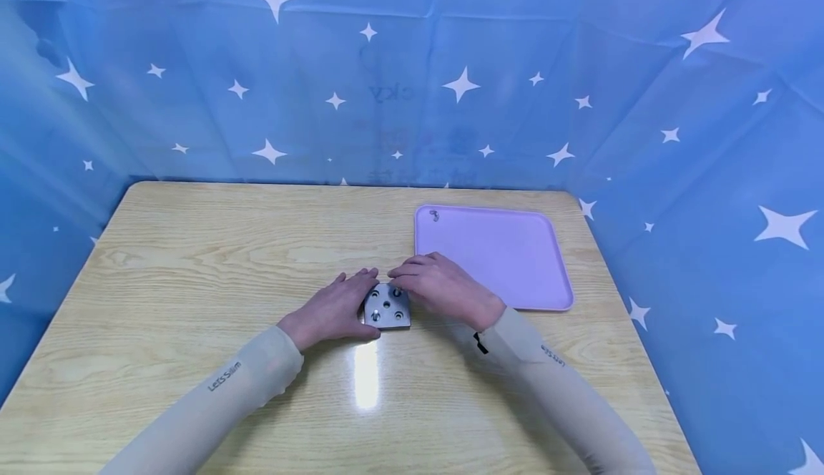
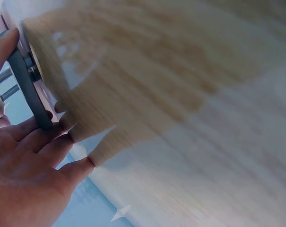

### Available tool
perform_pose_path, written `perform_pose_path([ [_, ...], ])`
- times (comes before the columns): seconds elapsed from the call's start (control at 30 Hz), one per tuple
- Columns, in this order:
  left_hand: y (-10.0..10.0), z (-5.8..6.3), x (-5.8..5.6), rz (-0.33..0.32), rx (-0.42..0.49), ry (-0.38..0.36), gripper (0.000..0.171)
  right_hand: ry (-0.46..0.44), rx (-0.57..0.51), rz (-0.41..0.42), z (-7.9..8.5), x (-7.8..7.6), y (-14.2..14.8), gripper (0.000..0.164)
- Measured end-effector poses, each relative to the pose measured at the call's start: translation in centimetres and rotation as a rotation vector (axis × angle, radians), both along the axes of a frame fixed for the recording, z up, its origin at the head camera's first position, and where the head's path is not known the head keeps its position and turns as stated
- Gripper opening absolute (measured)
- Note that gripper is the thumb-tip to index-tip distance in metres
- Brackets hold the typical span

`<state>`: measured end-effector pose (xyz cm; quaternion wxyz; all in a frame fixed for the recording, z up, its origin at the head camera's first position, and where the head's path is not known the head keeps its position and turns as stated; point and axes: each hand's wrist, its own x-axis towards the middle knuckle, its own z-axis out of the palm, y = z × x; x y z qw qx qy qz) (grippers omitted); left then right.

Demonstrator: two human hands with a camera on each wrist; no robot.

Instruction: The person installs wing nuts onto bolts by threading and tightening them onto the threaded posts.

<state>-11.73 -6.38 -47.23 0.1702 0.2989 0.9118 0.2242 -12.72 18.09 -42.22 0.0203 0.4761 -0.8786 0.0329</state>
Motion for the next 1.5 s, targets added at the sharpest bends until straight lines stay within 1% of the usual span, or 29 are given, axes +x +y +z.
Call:
perform_pose_path([
  [0.17,0.1,0.1,-0.1,0.003,-0.001,-0.011,0.099,0.025,-0.034,-0.021,-0.4,-0.2,-0.2,0.023],
  [0.37,0.1,0.2,0.0,0.004,-0.003,-0.009,0.099,0.022,-0.067,-0.092,-1.0,-0.1,-0.7,0.009],
  [0.43,0.1,0.2,0.0,0.004,-0.004,-0.006,0.099,0.029,-0.071,-0.125,-1.2,0.0,-0.9,0.009],
  [0.6,0.1,0.2,0.1,0.006,-0.011,0.006,0.100,0.067,-0.081,-0.219,-1.7,0.5,-1.4,0.018],
  [0.7,0.1,0.2,0.2,0.006,-0.011,0.012,0.100,0.112,-0.093,-0.256,-2.1,0.8,-1.7,0.019],
  [0.8,0.2,0.2,0.1,0.005,-0.012,0.014,0.100,0.144,-0.099,-0.270,-2.3,1.0,-1.8,0.022],
  [0.87,0.2,0.1,0.1,0.003,-0.009,0.015,0.099,0.134,-0.095,-0.269,-2.3,1.1,-1.6,0.027],
  [0.97,0.2,0.0,0.1,-0.001,-0.012,0.012,0.099,0.081,-0.078,-0.243,-1.5,1.0,-1.0,0.036],
  [1.1,0.1,0.0,0.0,0.001,-0.008,0.011,0.097,-0.008,-0.025,-0.138,-0.1,0.5,-0.2,0.040],
  [1.17,0.0,0.0,0.0,0.003,-0.008,0.007,0.096,-0.038,0.004,-0.078,0.3,0.2,0.0,0.042],
  [1.23,0.0,0.0,0.0,0.004,-0.008,0.001,0.096,-0.056,0.023,-0.041,0.5,0.1,0.1,0.042],
  [1.3,0.0,0.0,0.0,0.004,-0.008,-0.005,0.096,-0.058,0.026,-0.027,0.4,0.0,0.2,0.039],
  [1.5,0.1,-0.1,0.0,0.001,-0.016,-0.003,0.096,-0.052,0.006,-0.043,-0.1,-0.1,0.1,0.030],
])
